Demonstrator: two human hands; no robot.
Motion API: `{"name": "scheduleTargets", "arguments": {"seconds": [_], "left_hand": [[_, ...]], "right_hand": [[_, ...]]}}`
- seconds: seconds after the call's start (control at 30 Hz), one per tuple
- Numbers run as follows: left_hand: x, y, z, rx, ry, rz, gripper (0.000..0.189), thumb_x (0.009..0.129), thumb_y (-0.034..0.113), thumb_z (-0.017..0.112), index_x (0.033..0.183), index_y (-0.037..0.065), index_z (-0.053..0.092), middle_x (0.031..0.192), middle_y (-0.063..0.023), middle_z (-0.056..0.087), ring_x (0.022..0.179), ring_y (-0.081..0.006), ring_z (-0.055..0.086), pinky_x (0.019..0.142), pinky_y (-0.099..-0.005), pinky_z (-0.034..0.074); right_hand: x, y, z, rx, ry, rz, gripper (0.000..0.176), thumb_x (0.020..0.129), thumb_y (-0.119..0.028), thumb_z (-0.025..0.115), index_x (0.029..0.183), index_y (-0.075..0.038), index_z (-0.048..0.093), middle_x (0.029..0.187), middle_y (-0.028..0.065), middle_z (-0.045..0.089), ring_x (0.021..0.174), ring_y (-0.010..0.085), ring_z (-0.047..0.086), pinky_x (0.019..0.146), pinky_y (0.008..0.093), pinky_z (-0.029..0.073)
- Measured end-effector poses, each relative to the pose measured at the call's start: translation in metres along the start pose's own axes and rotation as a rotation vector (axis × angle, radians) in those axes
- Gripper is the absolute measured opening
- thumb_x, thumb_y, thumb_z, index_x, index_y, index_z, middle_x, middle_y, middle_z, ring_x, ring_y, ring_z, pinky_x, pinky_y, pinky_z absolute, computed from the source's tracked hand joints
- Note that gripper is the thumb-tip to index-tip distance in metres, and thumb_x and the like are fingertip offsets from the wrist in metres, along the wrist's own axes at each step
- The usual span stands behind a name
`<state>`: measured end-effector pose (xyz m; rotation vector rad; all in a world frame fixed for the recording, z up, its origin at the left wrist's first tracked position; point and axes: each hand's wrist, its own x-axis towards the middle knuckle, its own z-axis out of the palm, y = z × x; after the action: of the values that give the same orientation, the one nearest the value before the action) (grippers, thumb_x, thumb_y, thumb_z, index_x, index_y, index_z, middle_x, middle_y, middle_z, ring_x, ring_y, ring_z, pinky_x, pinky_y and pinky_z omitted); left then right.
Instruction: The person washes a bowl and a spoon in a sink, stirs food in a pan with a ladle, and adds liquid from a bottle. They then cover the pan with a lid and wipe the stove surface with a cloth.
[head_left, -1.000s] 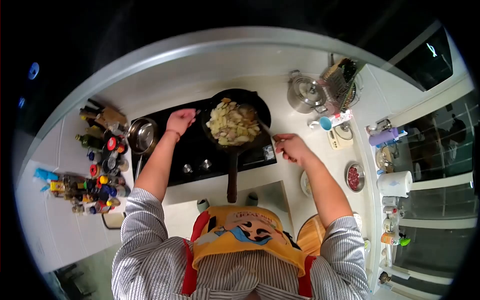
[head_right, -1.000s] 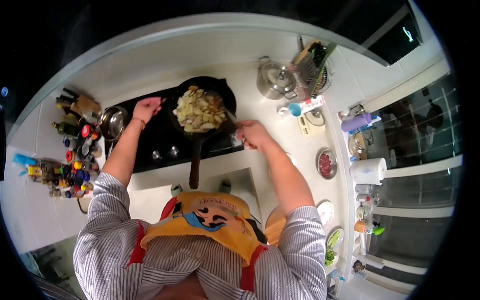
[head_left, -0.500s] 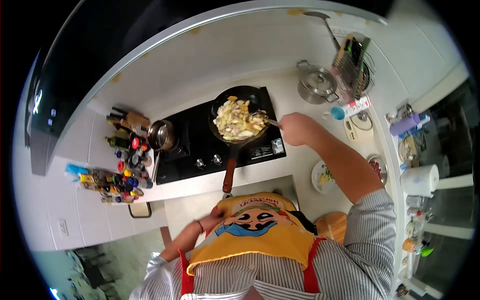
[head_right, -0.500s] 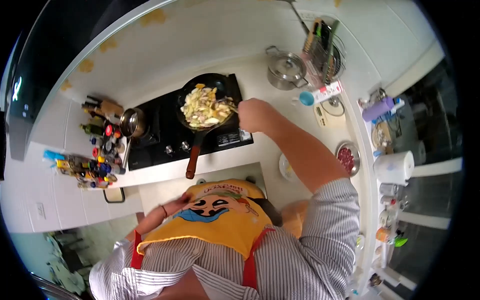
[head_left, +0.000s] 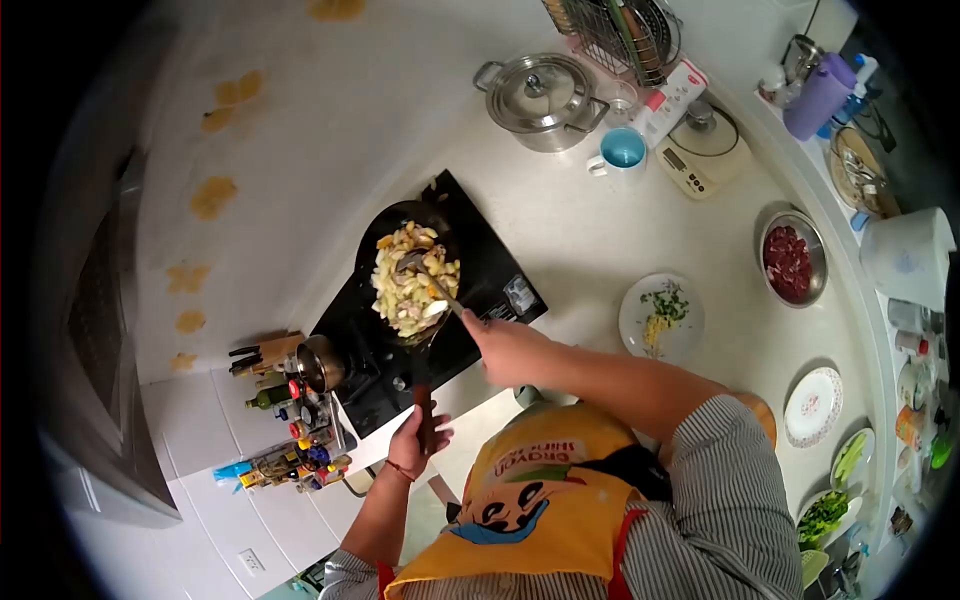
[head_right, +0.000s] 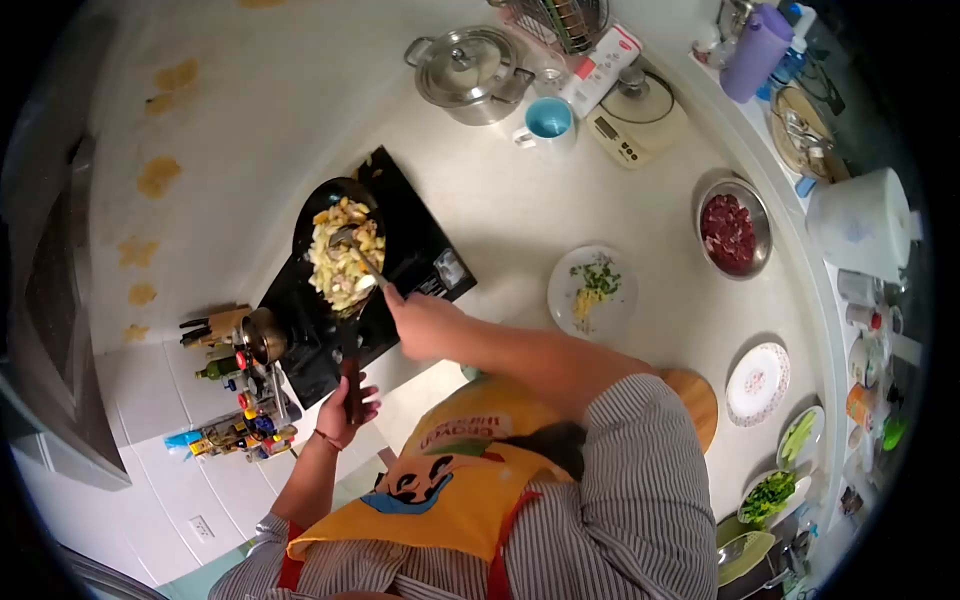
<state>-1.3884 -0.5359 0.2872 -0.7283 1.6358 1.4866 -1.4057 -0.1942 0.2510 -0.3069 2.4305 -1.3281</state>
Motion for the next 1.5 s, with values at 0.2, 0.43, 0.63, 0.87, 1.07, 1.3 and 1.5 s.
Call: {"name": "scheduleTargets", "arguments": {"seconds": [0.2, 0.43, 0.63, 0.87, 1.07, 1.3, 1.5], "left_hand": [[0.001, 0.009, 0.027, 0.035, 0.127, 0.012, 0.043, 0.105, 0.037, 0.057, 0.132, 0.004, 0.056, 0.081, -0.0037, 0.059, 0.062, -0.0156, 0.057, 0.06, -0.029, 0.047], [0.005, 0.012, 0.024, 0.04, 0.162, -0.001, 0.044, 0.105, 0.035, 0.057, 0.132, 0.0, 0.056, 0.082, -0.0052, 0.061, 0.062, -0.015, 0.059, 0.058, -0.0276, 0.046], [0.003, 0.018, 0.026, -0.012, 0.196, -0.023, 0.049, 0.104, 0.036, 0.06, 0.133, -0.003, 0.056, 0.084, -0.0057, 0.062, 0.065, -0.0154, 0.058, 0.062, -0.0274, 0.047], [0.004, 0.012, 0.017, -0.056, 0.15, -0.016, 0.05, 0.102, 0.036, 0.062, 0.134, -0.002, 0.054, 0.084, -0.0063, 0.063, 0.064, -0.0169, 0.06, 0.06, -0.0286, 0.049], [0.002, 0.018, 0.021, -0.035, 0.143, -0.01, 0.051, 0.102, 0.037, 0.063, 0.135, -0.002, 0.055, 0.085, -0.005, 0.062, 0.065, -0.0156, 0.058, 0.061, -0.0272, 0.047], [0.0, 0.021, 0.022, -0.055, 0.118, -0.014, 0.05, 0.103, 0.036, 0.061, 0.135, -0.002, 0.055, 0.085, -0.0042, 0.06, 0.067, -0.0148, 0.058, 0.062, -0.0269, 0.047], [0.002, 0.018, 0.02, -0.041, 0.118, -0.008, 0.048, 0.104, 0.034, 0.06, 0.135, -0.002, 0.054, 0.086, -0.0047, 0.061, 0.066, -0.0151, 0.058, 0.061, -0.0274, 0.047]], "right_hand": [[0.093, 0.098, -0.094, 0.038, 0.401, 0.155, 0.029, 0.093, -0.032, 0.064, 0.103, -0.004, 0.066, 0.09, 0.0205, 0.07, 0.091, 0.0397, 0.069, 0.081, 0.0519, 0.056], [0.297, 0.174, -0.111, -0.312, 0.382, 0.069, 0.034, 0.088, -0.025, 0.07, 0.118, -0.01, 0.068, 0.127, 0.0156, 0.065, 0.114, 0.0358, 0.065, 0.096, 0.0488, 0.054], [0.378, 0.174, -0.079, -0.319, 0.4, -0.003, 0.024, 0.088, -0.016, 0.068, 0.111, -0.012, 0.074, 0.139, 0.0161, 0.059, 0.121, 0.0361, 0.061, 0.1, 0.0504, 0.051], [0.398, 0.182, -0.099, -0.335, 0.306, 0.155, 0.016, 0.093, -0.01, 0.062, 0.104, -0.004, 0.073, 0.123, 0.0184, 0.068, 0.113, 0.0377, 0.066, 0.093, 0.0485, 0.055], [0.398, 0.211, -0.116, -0.242, 0.263, 0.169, 0.034, 0.082, -0.021, 0.076, 0.109, 0.0, 0.07, 0.113, 0.022, 0.072, 0.11, 0.0393, 0.068, 0.092, 0.0463, 0.057], [0.4, 0.193, -0.121, -0.286, 0.235, 0.262, 0.034, 0.076, -0.024, 0.081, 0.1, 0.0, 0.075, 0.108, 0.0205, 0.073, 0.103, 0.0398, 0.069, 0.09, 0.0456, 0.057], [0.403, 0.19, -0.119, -0.313, 0.142, 0.303, 0.026, 0.083, -0.013, 0.074, 0.107, -0.001, 0.074, 0.118, 0.0228, 0.072, 0.113, 0.0403, 0.067, 0.094, 0.047, 0.057]]}}
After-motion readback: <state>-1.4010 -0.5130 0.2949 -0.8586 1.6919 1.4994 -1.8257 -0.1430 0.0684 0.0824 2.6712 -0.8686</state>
